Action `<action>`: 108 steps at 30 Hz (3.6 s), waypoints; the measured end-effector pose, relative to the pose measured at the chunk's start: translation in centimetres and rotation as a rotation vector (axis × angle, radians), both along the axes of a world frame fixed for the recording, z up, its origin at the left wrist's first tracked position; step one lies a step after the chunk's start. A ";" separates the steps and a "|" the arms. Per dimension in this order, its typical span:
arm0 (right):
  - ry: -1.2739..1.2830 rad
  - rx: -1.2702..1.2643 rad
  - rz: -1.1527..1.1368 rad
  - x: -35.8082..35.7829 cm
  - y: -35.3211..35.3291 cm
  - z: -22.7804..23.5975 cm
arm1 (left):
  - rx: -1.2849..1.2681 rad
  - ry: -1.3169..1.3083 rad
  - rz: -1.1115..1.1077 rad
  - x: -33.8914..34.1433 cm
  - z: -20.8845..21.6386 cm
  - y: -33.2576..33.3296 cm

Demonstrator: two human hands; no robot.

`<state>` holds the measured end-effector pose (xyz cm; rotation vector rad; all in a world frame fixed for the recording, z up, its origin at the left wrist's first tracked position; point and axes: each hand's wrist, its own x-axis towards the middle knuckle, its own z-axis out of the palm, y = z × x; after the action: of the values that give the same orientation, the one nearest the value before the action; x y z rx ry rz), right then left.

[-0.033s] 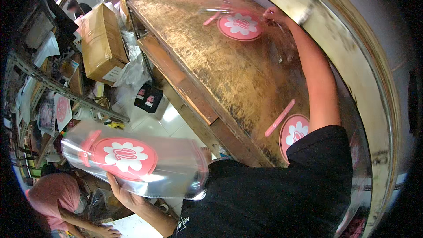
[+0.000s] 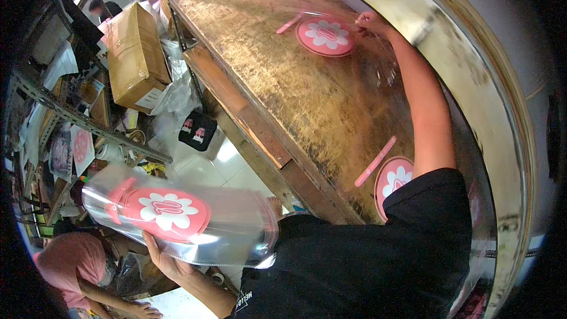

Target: The person removes pink flower-shaped decorative items from a clear plastic bag and places them on a wooden surface. The person then picks up the items and places them back into the bag.

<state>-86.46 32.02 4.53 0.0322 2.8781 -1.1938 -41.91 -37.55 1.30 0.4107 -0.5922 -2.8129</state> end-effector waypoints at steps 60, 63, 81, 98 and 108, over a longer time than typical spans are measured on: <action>0.675 0.335 0.224 15.8 -17.0 2.6 | -0.070 -0.022 -0.188 -8.7 -1.4 1.0; 0.285 -0.259 0.560 19.2 -32.7 4.2 | -0.019 0.110 -0.218 -8.1 2.0 1.7; 0.137 -0.448 0.592 23.1 -44.2 3.9 | -1.071 0.270 0.090 -5.2 -0.3 -2.8; -0.046 -0.482 0.310 18.3 -35.2 7.5 | 0.054 0.109 -0.179 -9.1 2.0 1.2; 0.105 -0.062 -0.030 13.6 -20.4 1.4 | 0.084 0.087 -0.185 -9.4 1.1 0.5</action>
<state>-72.88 11.65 5.97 0.0118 2.9374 -1.3290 -51.34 -37.05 2.38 0.2588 -0.5196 -3.0224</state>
